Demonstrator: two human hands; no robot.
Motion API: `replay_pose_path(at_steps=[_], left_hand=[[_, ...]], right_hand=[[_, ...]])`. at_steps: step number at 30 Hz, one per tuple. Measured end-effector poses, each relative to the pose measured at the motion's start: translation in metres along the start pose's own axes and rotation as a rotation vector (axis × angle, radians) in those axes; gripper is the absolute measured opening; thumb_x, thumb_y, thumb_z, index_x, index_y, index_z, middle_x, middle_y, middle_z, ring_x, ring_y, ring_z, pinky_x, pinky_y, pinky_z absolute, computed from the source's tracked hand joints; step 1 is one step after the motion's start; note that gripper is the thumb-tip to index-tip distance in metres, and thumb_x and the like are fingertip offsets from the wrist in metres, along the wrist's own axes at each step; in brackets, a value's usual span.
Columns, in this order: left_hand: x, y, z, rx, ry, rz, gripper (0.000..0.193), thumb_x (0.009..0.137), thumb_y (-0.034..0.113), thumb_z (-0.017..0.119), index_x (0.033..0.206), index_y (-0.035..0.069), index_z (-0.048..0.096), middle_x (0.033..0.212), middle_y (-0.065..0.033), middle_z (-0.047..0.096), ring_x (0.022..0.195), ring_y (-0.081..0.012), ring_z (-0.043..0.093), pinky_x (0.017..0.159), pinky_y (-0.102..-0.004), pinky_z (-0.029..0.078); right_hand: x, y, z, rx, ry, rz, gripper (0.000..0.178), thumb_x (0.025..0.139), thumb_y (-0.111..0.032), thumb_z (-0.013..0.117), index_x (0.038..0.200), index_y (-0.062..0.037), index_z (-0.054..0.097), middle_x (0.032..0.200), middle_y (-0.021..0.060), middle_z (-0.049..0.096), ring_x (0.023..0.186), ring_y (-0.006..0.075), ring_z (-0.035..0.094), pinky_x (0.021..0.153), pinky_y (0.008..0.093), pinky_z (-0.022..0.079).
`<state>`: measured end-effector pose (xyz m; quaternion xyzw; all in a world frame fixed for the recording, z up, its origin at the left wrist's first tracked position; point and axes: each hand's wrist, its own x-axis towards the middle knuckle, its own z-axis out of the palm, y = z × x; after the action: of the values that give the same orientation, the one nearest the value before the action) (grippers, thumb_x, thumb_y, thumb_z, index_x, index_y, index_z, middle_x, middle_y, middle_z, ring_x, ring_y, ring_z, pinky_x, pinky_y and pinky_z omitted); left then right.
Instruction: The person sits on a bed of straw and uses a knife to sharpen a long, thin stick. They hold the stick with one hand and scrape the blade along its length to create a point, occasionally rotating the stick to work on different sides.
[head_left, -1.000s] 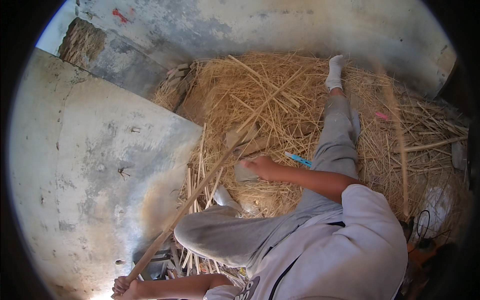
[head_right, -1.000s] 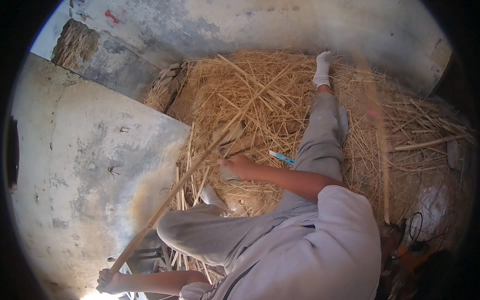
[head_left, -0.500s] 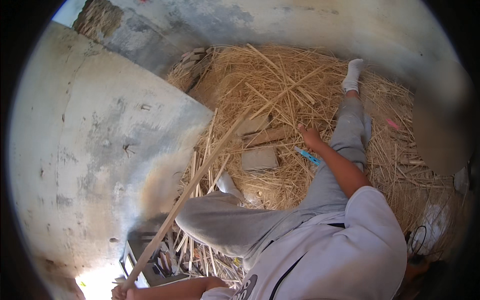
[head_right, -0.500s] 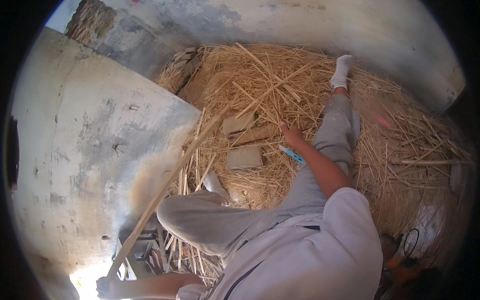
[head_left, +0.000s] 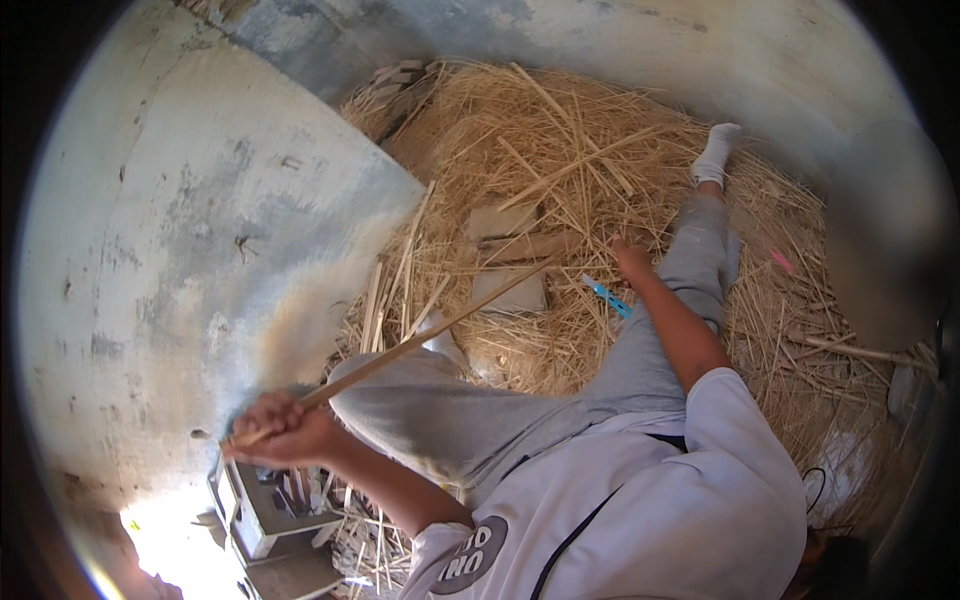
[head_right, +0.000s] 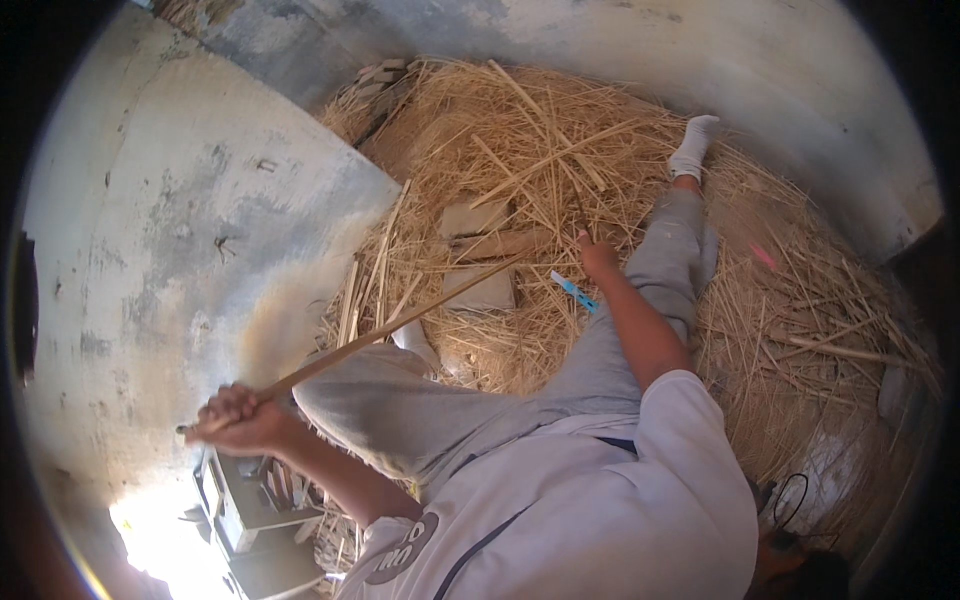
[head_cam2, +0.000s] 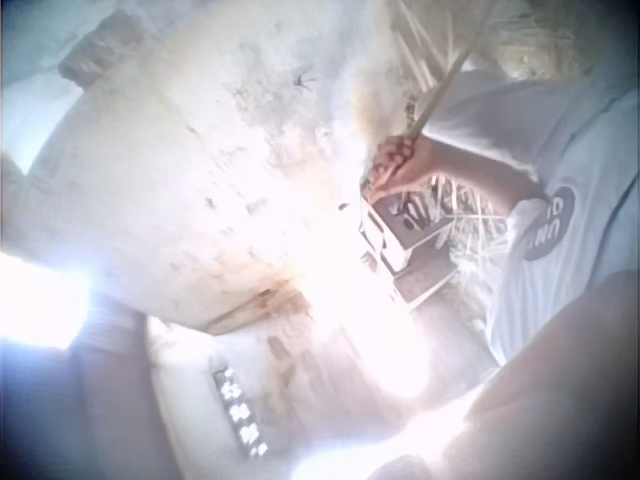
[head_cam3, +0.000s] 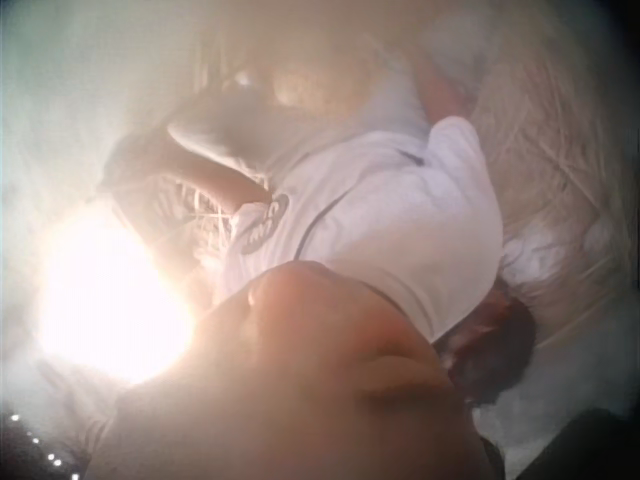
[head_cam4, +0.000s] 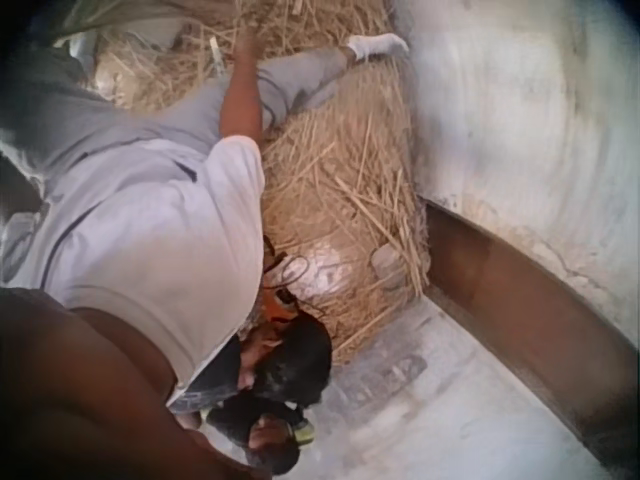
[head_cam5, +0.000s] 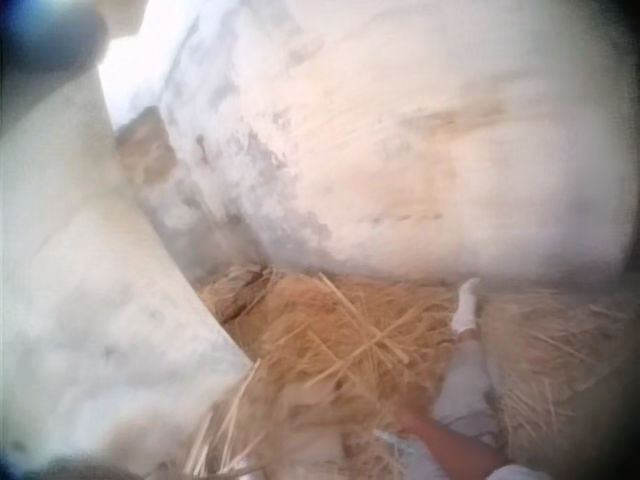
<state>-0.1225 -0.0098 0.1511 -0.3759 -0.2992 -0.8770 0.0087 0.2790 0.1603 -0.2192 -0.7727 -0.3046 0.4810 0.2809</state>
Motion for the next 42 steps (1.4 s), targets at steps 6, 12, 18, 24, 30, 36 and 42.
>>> replay_pose_path(at_steps=[6, 12, 18, 24, 30, 36, 42], left_hand=[[0.016, -0.009, 0.011, -0.148, -0.054, -0.203, 0.046, 0.099, 0.042, 0.056, 0.064, 0.018, 0.038, 0.051, 0.0051, 0.032, 0.043, -0.0054, 0.031, 0.039, -0.0201, 0.029], [0.019, -0.017, 0.041, -0.199, -0.091, -0.204, 0.047, 0.095, 0.055, 0.055, 0.074, 0.016, 0.043, 0.057, 0.0046, 0.029, 0.048, -0.0080, 0.026, 0.047, -0.0223, 0.024], [0.020, -0.023, 0.081, -0.148, -0.170, -0.201, 0.048, 0.092, 0.058, 0.056, 0.074, 0.015, 0.045, 0.057, 0.0062, 0.032, 0.047, -0.0071, 0.028, 0.045, -0.0219, 0.025], [0.013, -0.011, 0.123, -0.132, -0.194, -0.092, 0.051, 0.093, 0.061, 0.052, 0.073, 0.015, 0.042, 0.056, 0.0057, 0.032, 0.045, -0.0058, 0.025, 0.042, -0.0198, 0.022], [0.004, 0.013, 0.122, -0.174, -0.250, -0.040, 0.051, 0.097, 0.061, 0.043, 0.074, 0.016, 0.038, 0.055, 0.0053, 0.029, 0.043, -0.0047, 0.024, 0.037, -0.0196, 0.019], [-0.005, 0.003, 0.116, -0.072, -0.298, 0.026, 0.051, 0.099, 0.061, 0.035, 0.074, 0.017, 0.036, 0.054, 0.0045, 0.030, 0.041, -0.0047, 0.024, 0.035, -0.0199, 0.018], [-0.002, 0.015, 0.116, -0.079, -0.268, -0.010, 0.052, 0.099, 0.062, 0.035, 0.073, 0.017, 0.036, 0.052, 0.0044, 0.029, 0.040, -0.0046, 0.024, 0.034, -0.0194, 0.019]], right_hand=[[-0.005, -0.001, 0.000, 0.025, 0.004, -0.014, 0.063, 0.098, -0.058, 0.043, 0.077, 0.0004, 0.053, 0.054, 0.0048, 0.043, 0.040, 0.0174, 0.041, 0.041, 0.0372, 0.039], [0.008, 0.007, 0.006, -0.152, 0.005, -0.123, 0.063, 0.099, -0.057, 0.042, 0.072, -0.0011, 0.053, 0.053, 0.0047, 0.041, 0.040, 0.0179, 0.040, 0.040, 0.0372, 0.039], [-0.013, -0.008, 0.012, -0.048, -0.179, -0.098, 0.061, 0.099, -0.055, 0.044, 0.095, 0.0037, 0.060, 0.055, 0.0020, 0.040, 0.043, 0.0177, 0.043, 0.043, 0.0336, 0.040], [-0.110, -0.082, -0.010, 0.128, -0.386, -0.374, 0.044, 0.101, -0.048, 0.048, 0.080, -0.0087, 0.049, 0.049, -0.0024, 0.039, 0.036, 0.0083, 0.035, 0.035, 0.0276, 0.032], [-0.147, -0.080, -0.025, 0.221, -0.409, -0.446, 0.048, 0.099, -0.051, 0.050, 0.095, -0.0040, 0.058, 0.052, -0.0008, 0.046, 0.040, 0.0075, 0.041, 0.038, 0.0255, 0.034], [-0.157, -0.062, -0.016, 0.263, -0.428, -0.407, 0.046, 0.100, -0.050, 0.049, 0.081, -0.0081, 0.052, 0.052, -0.0024, 0.043, 0.041, 0.0068, 0.040, 0.040, 0.0255, 0.034], [-0.160, -0.059, -0.010, 0.246, -0.445, -0.433, 0.046, 0.100, -0.050, 0.050, 0.080, -0.0081, 0.052, 0.054, -0.0018, 0.043, 0.043, 0.0071, 0.041, 0.041, 0.0256, 0.035]])
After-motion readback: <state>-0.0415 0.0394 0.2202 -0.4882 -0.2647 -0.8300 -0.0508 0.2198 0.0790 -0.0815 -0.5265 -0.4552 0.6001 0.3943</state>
